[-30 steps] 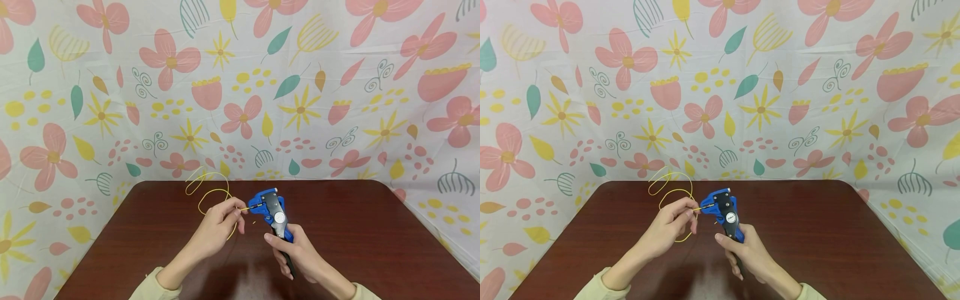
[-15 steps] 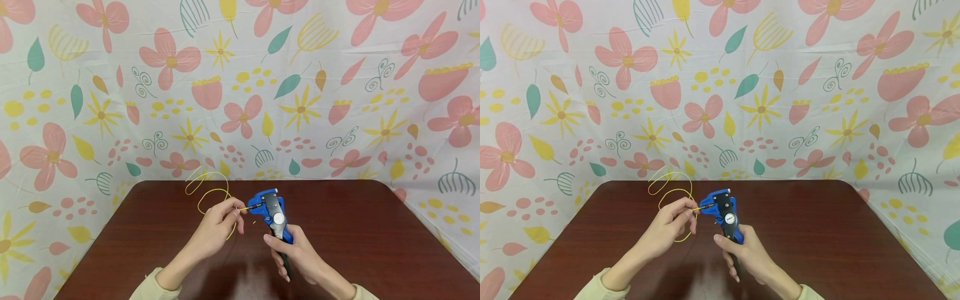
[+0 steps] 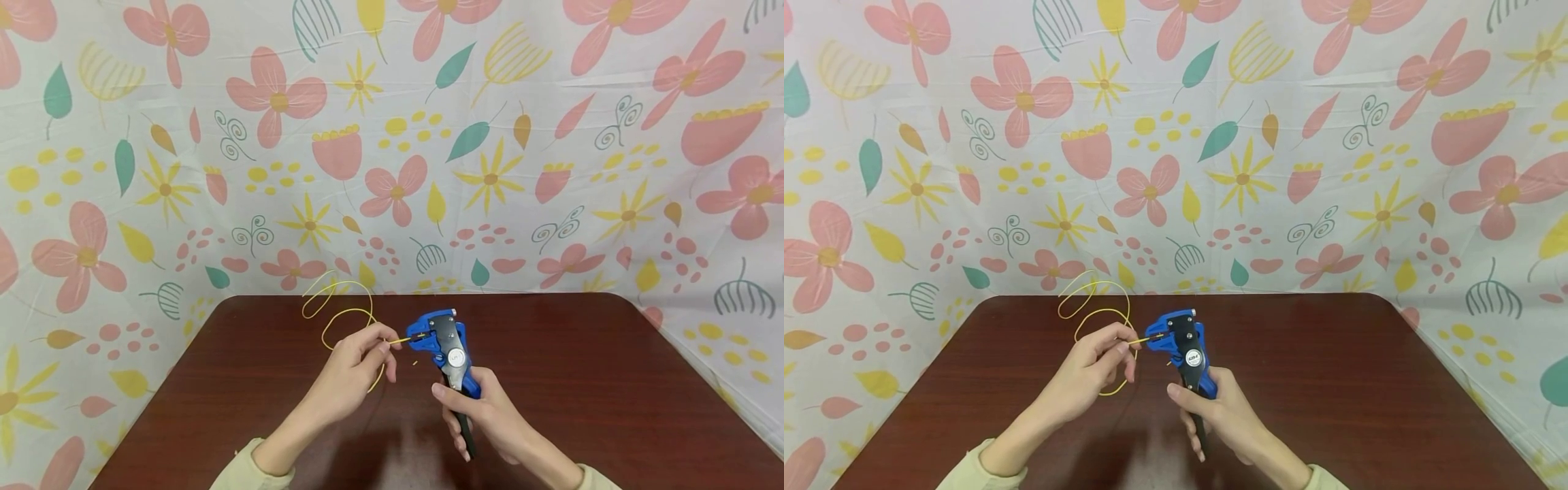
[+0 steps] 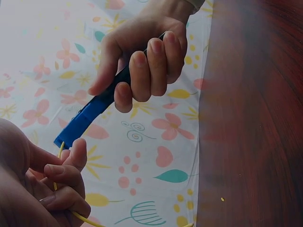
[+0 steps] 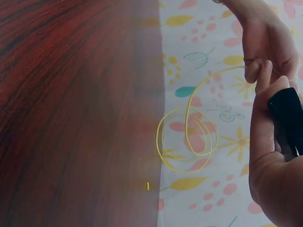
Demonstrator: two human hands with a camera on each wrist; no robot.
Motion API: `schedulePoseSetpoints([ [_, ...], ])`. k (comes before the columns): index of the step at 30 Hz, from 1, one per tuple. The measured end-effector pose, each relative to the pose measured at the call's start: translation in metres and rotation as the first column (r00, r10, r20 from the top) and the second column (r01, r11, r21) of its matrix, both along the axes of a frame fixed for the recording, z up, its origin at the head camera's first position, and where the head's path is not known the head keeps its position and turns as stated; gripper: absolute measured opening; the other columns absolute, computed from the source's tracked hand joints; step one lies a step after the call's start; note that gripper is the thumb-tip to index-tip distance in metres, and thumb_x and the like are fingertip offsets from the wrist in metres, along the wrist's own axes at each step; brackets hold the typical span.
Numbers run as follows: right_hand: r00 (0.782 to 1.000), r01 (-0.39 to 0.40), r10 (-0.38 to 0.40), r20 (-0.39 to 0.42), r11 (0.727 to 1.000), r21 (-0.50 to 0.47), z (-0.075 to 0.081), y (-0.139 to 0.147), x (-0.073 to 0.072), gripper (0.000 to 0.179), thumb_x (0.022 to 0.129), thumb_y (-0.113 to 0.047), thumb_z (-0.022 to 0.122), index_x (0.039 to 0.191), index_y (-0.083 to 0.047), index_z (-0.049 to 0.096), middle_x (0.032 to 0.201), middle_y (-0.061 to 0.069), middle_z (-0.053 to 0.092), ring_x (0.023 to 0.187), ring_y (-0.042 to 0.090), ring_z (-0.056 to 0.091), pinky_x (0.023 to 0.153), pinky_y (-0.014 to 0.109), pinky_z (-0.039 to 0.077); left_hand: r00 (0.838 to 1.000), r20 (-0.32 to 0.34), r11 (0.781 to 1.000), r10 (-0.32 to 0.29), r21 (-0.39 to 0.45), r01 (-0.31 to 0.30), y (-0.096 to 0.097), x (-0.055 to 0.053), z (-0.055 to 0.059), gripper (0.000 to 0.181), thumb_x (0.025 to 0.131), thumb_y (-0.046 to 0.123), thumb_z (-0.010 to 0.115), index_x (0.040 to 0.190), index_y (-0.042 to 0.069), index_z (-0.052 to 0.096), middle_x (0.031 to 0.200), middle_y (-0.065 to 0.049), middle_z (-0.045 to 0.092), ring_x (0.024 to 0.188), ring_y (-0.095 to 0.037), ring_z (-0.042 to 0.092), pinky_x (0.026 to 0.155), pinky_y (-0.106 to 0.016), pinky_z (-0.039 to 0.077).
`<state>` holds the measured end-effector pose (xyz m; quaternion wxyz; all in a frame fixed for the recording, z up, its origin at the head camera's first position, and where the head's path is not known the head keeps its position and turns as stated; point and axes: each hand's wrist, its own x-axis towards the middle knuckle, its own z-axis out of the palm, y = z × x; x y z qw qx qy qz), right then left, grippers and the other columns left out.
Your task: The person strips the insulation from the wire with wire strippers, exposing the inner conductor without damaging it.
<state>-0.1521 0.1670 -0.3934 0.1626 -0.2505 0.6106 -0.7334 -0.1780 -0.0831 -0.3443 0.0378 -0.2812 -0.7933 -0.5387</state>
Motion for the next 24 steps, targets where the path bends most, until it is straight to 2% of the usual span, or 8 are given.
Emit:
schedulePoseSetpoints([
  [2,1.0,-0.01,0.01,0.007,1.0,-0.001,-0.0005,0.0007,-0.0005,0.025,0.112,-0.013,0.049,0.1,0.009,0.048,0.064,0.012,0.057,0.047,0.016,0.059,0.041,0.043,0.054,1.0,-0.002,1.0,0.0,0.001,0.0,-0.0001,-0.0001,-0.0002,0.018,0.109,0.004,0.05,0.107,0.01,0.066,0.071,0.002,0.068,0.05,-0.009,0.036,0.055,-0.027,0.035],
  [5,1.0,-0.021,0.021,0.016,1.0,0.0,-0.0008,0.0017,-0.0012,0.028,0.113,-0.014,0.047,0.1,0.011,0.048,0.066,0.007,0.059,0.048,0.016,0.061,0.043,0.045,0.056,1.0,-0.004,1.0,-0.002,0.0,0.002,-0.0003,-0.0004,-0.0005,0.018,0.109,0.004,0.05,0.107,0.01,0.066,0.071,0.002,0.068,0.05,-0.009,0.036,0.056,-0.027,0.035],
  [9,0.999,-0.031,0.031,0.015,0.999,-0.009,-0.0009,0.0023,-0.0024,0.029,0.113,-0.013,0.046,0.099,0.012,0.049,0.067,0.007,0.06,0.049,0.016,0.063,0.043,0.053,0.054,1.0,0.001,1.0,-0.007,-0.001,0.007,-0.0006,-0.0007,-0.0008,0.017,0.11,0.005,0.05,0.108,0.01,0.066,0.071,0.002,0.068,0.049,-0.01,0.037,0.055,-0.027,0.035],
  [14,0.999,-0.042,0.042,0.017,0.999,-0.022,-0.0004,0.0026,-0.0033,0.026,0.112,-0.012,0.046,0.098,0.008,0.054,0.07,0.009,0.061,0.053,0.017,0.065,0.048,0.063,0.052,1.0,0.006,1.0,-0.011,0.0,0.011,-0.0005,-0.001,-0.0005,0.017,0.11,0.006,0.05,0.109,0.01,0.066,0.072,0.002,0.068,0.049,-0.01,0.037,0.053,-0.027,0.035],
  [24,0.999,-0.051,0.052,0.015,0.998,-0.024,0.0003,0.004,-0.0034,0.033,0.112,-0.012,0.047,0.1,0.02,0.047,0.072,0.009,0.063,0.056,0.017,0.066,0.051,0.069,0.049,1.0,0.014,1.0,-0.008,0.002,0.008,-0.0007,-0.0009,-0.0001,0.017,0.11,0.006,0.05,0.109,0.01,0.067,0.072,0.001,0.068,0.048,-0.011,0.036,0.053,-0.027,0.035],
])
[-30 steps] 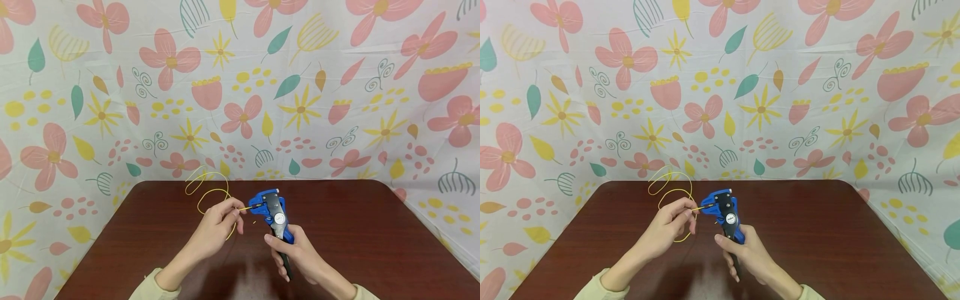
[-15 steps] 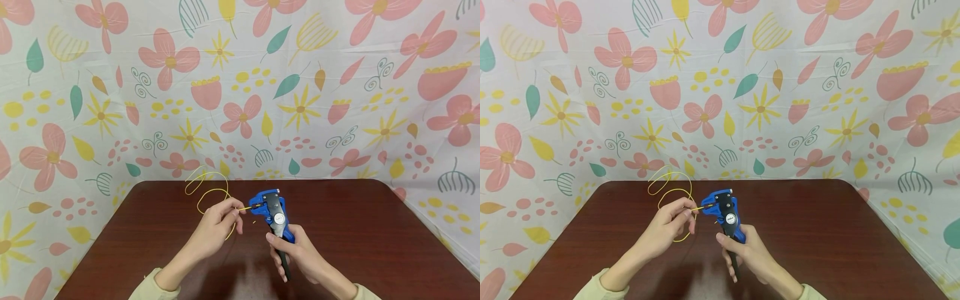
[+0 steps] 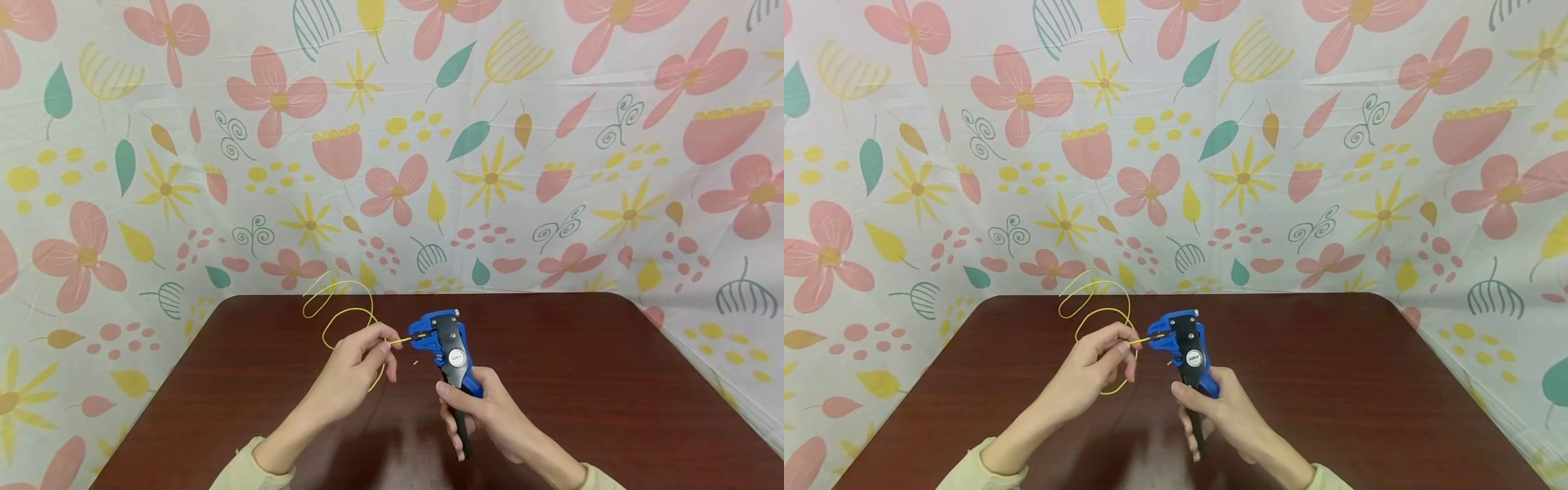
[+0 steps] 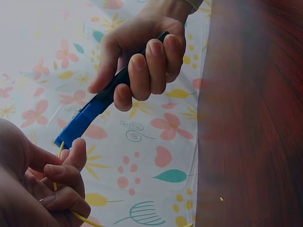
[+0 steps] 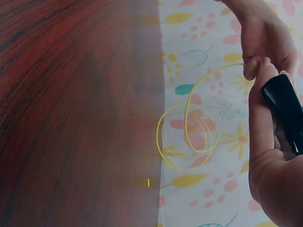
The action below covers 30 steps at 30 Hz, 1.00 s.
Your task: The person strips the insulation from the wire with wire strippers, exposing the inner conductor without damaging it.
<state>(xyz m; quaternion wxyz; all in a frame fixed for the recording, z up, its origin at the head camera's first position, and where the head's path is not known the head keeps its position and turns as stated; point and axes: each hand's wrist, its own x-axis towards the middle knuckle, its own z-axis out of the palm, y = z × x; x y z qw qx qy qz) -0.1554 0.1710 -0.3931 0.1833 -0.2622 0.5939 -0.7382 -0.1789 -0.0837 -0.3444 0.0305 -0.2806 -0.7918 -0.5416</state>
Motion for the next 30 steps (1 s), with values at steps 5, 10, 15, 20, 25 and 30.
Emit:
schedulePoseSetpoints([
  [5,1.0,-0.001,0.001,-0.005,1.0,-0.004,-0.0003,0.0003,0.0,0.032,0.112,-0.011,0.046,0.1,0.019,0.048,0.073,0.009,0.063,0.056,0.017,0.067,0.051,0.068,0.05,1.0,0.003,1.0,0.001,0.0,-0.001,0.0001,0.0003,0.0003,0.017,0.11,0.006,0.05,0.109,0.01,0.067,0.072,0.001,0.068,0.047,-0.011,0.036,0.052,-0.027,0.034],
  [10,1.0,-0.008,0.008,-0.006,1.0,-0.013,-0.0012,0.0006,0.0004,0.031,0.112,-0.01,0.046,0.1,0.018,0.048,0.074,0.01,0.064,0.057,0.017,0.068,0.051,0.067,0.051,1.0,0.007,1.0,0.006,-0.004,-0.006,0.0002,0.001,0.0003,0.017,0.11,0.006,0.05,0.108,0.01,0.067,0.072,0.001,0.068,0.048,-0.01,0.036,0.052,-0.027,0.034],
  [15,1.0,-0.014,0.014,-0.007,1.0,-0.015,-0.001,0.0001,0.0007,0.03,0.112,-0.01,0.046,0.1,0.017,0.048,0.072,0.009,0.063,0.056,0.017,0.066,0.05,0.068,0.05,1.0,0.002,1.0,0.005,-0.003,-0.005,0.0004,0.0011,0.0002,0.017,0.11,0.006,0.05,0.108,0.01,0.067,0.072,0.001,0.068,0.049,-0.01,0.037,0.053,-0.027,0.034],
  [20,1.0,-0.001,0.001,-0.013,1.0,0.0,-0.0006,-0.0008,0.001,0.031,0.112,-0.011,0.046,0.098,0.016,0.048,0.066,0.013,0.058,0.054,0.016,0.064,0.047,0.064,0.051,1.0,-0.007,1.0,0.005,-0.002,-0.005,0.0003,0.0008,-0.0005,0.017,0.109,0.005,0.051,0.107,0.01,0.067,0.071,0.001,0.068,0.051,-0.01,0.037,0.054,-0.027,0.034],
  [25,1.0,-0.001,0.001,-0.018,1.0,0.007,-0.0017,-0.0008,0.0007,0.034,0.113,-0.012,0.045,0.096,0.017,0.046,0.065,0.038,0.042,0.049,0.017,0.062,0.043,0.059,0.052,1.0,-0.013,1.0,0.009,-0.003,-0.009,0.0003,0.0011,-0.0011,0.017,0.109,0.004,0.051,0.107,0.01,0.067,0.071,0.001,0.068,0.051,-0.009,0.038,0.055,-0.026,0.035],
  [30,1.0,0.009,-0.009,-0.012,1.0,0.017,-0.0024,-0.0001,0.0013,0.035,0.113,-0.013,0.045,0.095,0.017,0.046,0.067,0.042,0.036,0.046,0.018,0.059,0.041,0.053,0.053,1.0,-0.016,1.0,0.007,0.002,-0.007,0.0008,0.0007,-0.0014,0.017,0.109,0.004,0.051,0.106,0.01,0.067,0.071,0.001,0.068,0.052,-0.009,0.038,0.054,-0.026,0.034],
])
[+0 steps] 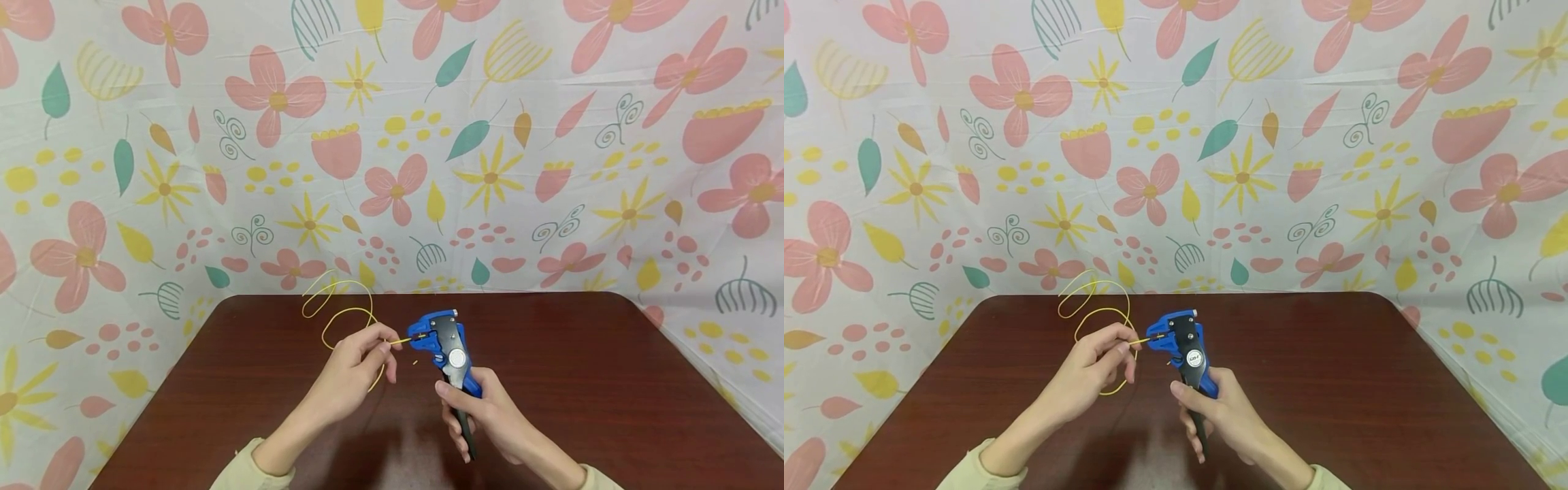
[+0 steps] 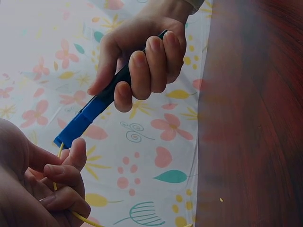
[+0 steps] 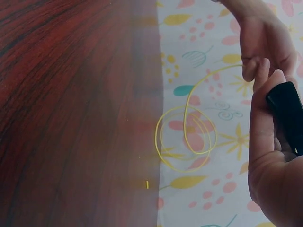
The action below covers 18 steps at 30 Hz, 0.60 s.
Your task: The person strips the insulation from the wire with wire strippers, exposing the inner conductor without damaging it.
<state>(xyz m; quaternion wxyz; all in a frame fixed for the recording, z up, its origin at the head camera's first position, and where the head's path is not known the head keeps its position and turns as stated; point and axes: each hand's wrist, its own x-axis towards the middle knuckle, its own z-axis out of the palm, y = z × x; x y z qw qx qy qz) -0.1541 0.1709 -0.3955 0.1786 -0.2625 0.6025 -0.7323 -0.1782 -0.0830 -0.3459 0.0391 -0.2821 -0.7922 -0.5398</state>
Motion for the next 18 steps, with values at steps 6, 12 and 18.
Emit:
schedulePoseSetpoints([
  [6,1.0,0.006,-0.006,-0.002,1.0,0.005,0.0004,0.0001,0.0004,0.036,0.113,-0.013,0.045,0.093,0.016,0.045,0.064,0.035,0.039,0.046,0.017,0.056,0.04,0.044,0.053,1.0,-0.002,1.0,0.002,-0.001,-0.002,0.0002,0.0002,-0.0001,0.017,0.109,0.003,0.05,0.106,0.009,0.066,0.07,0.001,0.068,0.051,-0.008,0.037,0.053,-0.026,0.033],
  [12,1.0,0.02,-0.02,-0.001,1.0,0.013,0.0008,-0.0002,0.0008,0.034,0.113,-0.014,0.046,0.093,0.014,0.044,0.061,0.021,0.047,0.045,0.017,0.055,0.04,0.039,0.053,1.0,0.005,1.0,0.0,-0.001,0.0,0.0002,0.0004,-0.0001,0.017,0.109,0.004,0.05,0.106,0.009,0.066,0.071,0.001,0.068,0.051,-0.008,0.036,0.054,-0.026,0.034],
  [18,0.998,0.06,-0.06,-0.015,0.998,0.017,0.0002,-0.0024,0.0019,0.026,0.112,-0.013,0.047,0.102,0.011,0.045,0.061,0.015,0.051,0.044,0.018,0.054,0.038,0.04,0.052,1.0,0.003,1.0,-0.003,0.005,0.003,0.0002,0.0003,-0.0001,0.017,0.11,0.005,0.05,0.106,0.009,0.066,0.071,0.0,0.068,0.051,-0.009,0.036,0.054,-0.026,0.034],
])
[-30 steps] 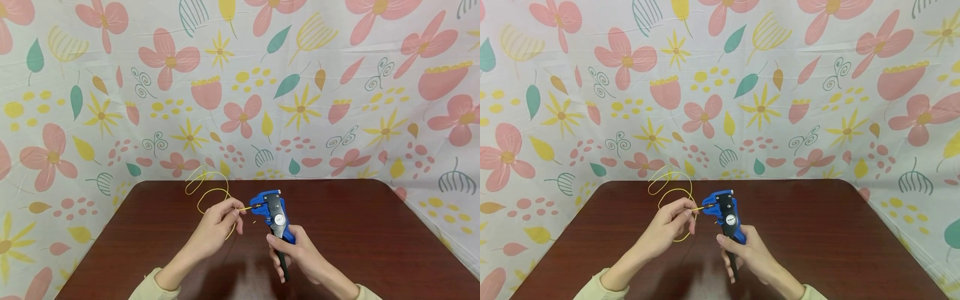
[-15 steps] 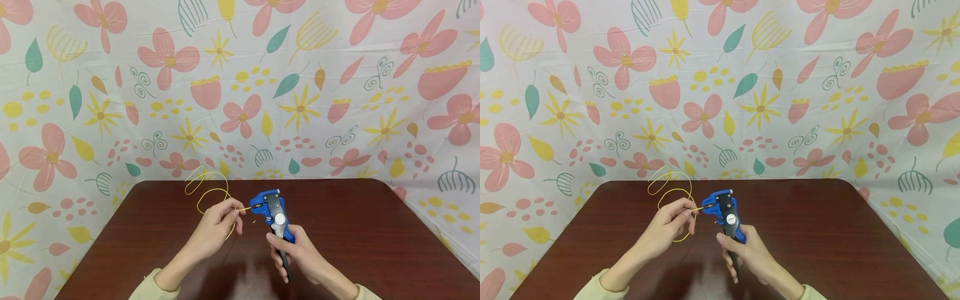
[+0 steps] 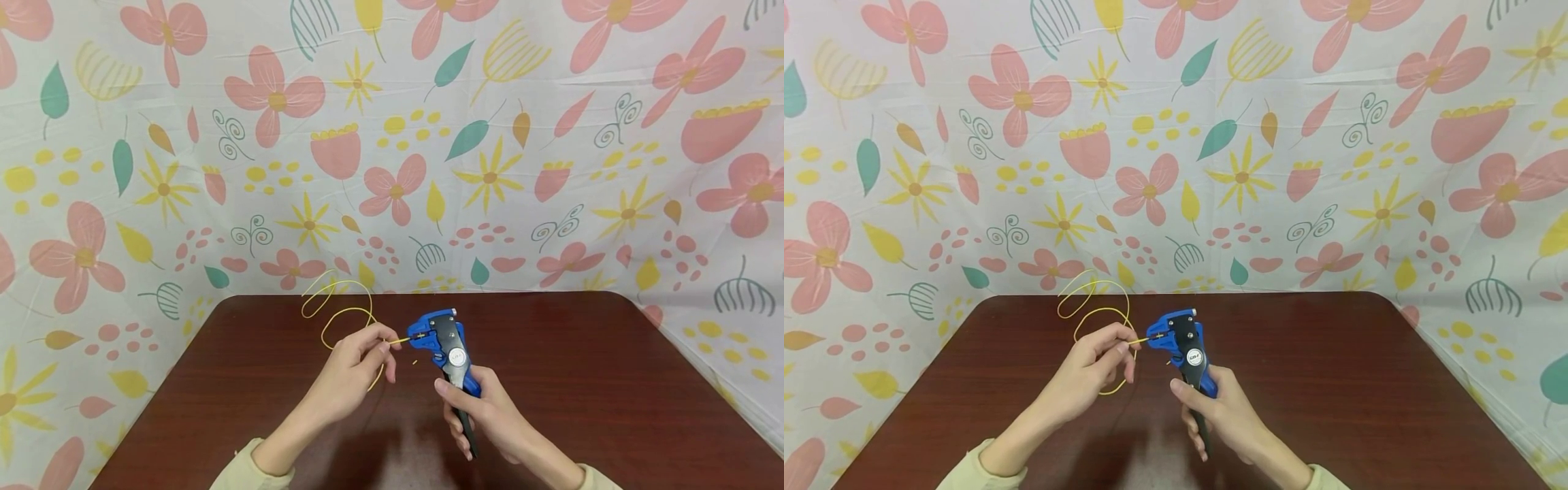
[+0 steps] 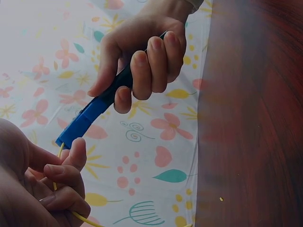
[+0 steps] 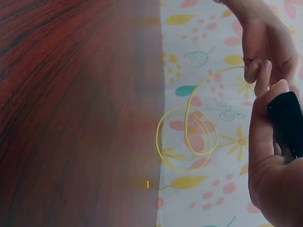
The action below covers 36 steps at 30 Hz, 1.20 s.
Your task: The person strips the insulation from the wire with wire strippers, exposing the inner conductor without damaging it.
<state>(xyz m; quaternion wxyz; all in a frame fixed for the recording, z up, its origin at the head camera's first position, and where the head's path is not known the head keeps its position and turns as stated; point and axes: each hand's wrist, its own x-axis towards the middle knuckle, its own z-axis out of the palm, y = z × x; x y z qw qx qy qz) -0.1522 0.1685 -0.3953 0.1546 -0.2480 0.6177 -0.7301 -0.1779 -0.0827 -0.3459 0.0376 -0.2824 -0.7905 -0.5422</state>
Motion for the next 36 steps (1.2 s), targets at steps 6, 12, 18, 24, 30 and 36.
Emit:
schedulePoseSetpoints([
  [6,0.998,0.054,-0.053,-0.039,0.998,0.011,-0.0008,-0.0029,0.0008,0.023,0.112,-0.012,0.048,0.109,0.01,0.047,0.062,0.026,0.048,0.044,0.021,0.054,0.038,0.041,0.051,1.0,0.005,1.0,0.004,0.003,-0.004,0.0002,-0.0004,0.0011,0.017,0.109,0.005,0.05,0.107,0.009,0.066,0.071,0.0,0.067,0.049,-0.009,0.036,0.052,-0.025,0.033],
  [12,0.989,0.105,-0.101,-0.104,0.994,0.035,-0.0002,-0.0043,0.001,0.021,0.112,-0.01,0.049,0.115,0.011,0.049,0.065,0.035,0.046,0.042,0.029,0.054,0.037,0.045,0.051,1.0,0.003,1.0,0.01,-0.001,-0.01,0.0004,-0.0012,0.0028,0.016,0.109,0.004,0.05,0.107,0.009,0.066,0.071,0.0,0.067,0.047,-0.009,0.034,0.05,-0.025,0.032],
  [18,0.983,0.138,-0.13,-0.127,0.989,0.052,0.0007,-0.0042,0.0001,0.022,0.112,-0.01,0.05,0.116,0.011,0.05,0.064,0.033,0.049,0.042,0.031,0.055,0.037,0.047,0.051,1.0,0.008,1.0,0.013,-0.009,-0.013,0.0002,-0.0018,0.0041,0.017,0.11,0.005,0.05,0.107,0.009,0.066,0.071,0.0,0.067,0.046,-0.01,0.033,0.049,-0.025,0.031],
  [24,0.983,0.139,-0.132,-0.126,0.989,0.052,0.0012,-0.0039,-0.0011,0.02,0.112,-0.01,0.05,0.113,0.01,0.05,0.064,0.034,0.048,0.041,0.031,0.055,0.037,0.048,0.051,1.0,0.012,1.0,0.013,-0.015,-0.012,-0.0006,-0.0025,0.0035,0.016,0.11,0.005,0.05,0.108,0.009,0.066,0.072,-0.001,0.068,0.046,-0.01,0.034,0.051,-0.026,0.033],
  [30,0.982,0.144,-0.136,-0.13,0.988,0.058,0.0017,-0.0038,-0.0012,0.02,0.111,-0.01,0.051,0.111,0.01,0.05,0.064,0.033,0.049,0.042,0.03,0.055,0.037,0.048,0.051,1.0,0.019,1.0,0.011,-0.012,-0.011,-0.0013,-0.0026,0.0034,0.016,0.11,0.006,0.05,0.108,0.01,0.066,0.072,0.0,0.068,0.045,-0.011,0.034,0.052,-0.027,0.034],
  [36,0.981,0.151,-0.143,-0.131,0.987,0.051,0.0014,-0.0036,-0.0017,0.021,0.111,-0.01,0.051,0.108,0.011,0.05,0.063,0.034,0.048,0.041,0.031,0.055,0.037,0.049,0.05,0.999,0.027,1.0,0.017,-0.007,-0.017,-0.0026,-0.0028,0.0024,0.016,0.11,0.006,0.05,0.107,0.01,0.065,0.072,0.0,0.068,0.045,-0.01,0.034,0.05,-0.025,0.032],
])
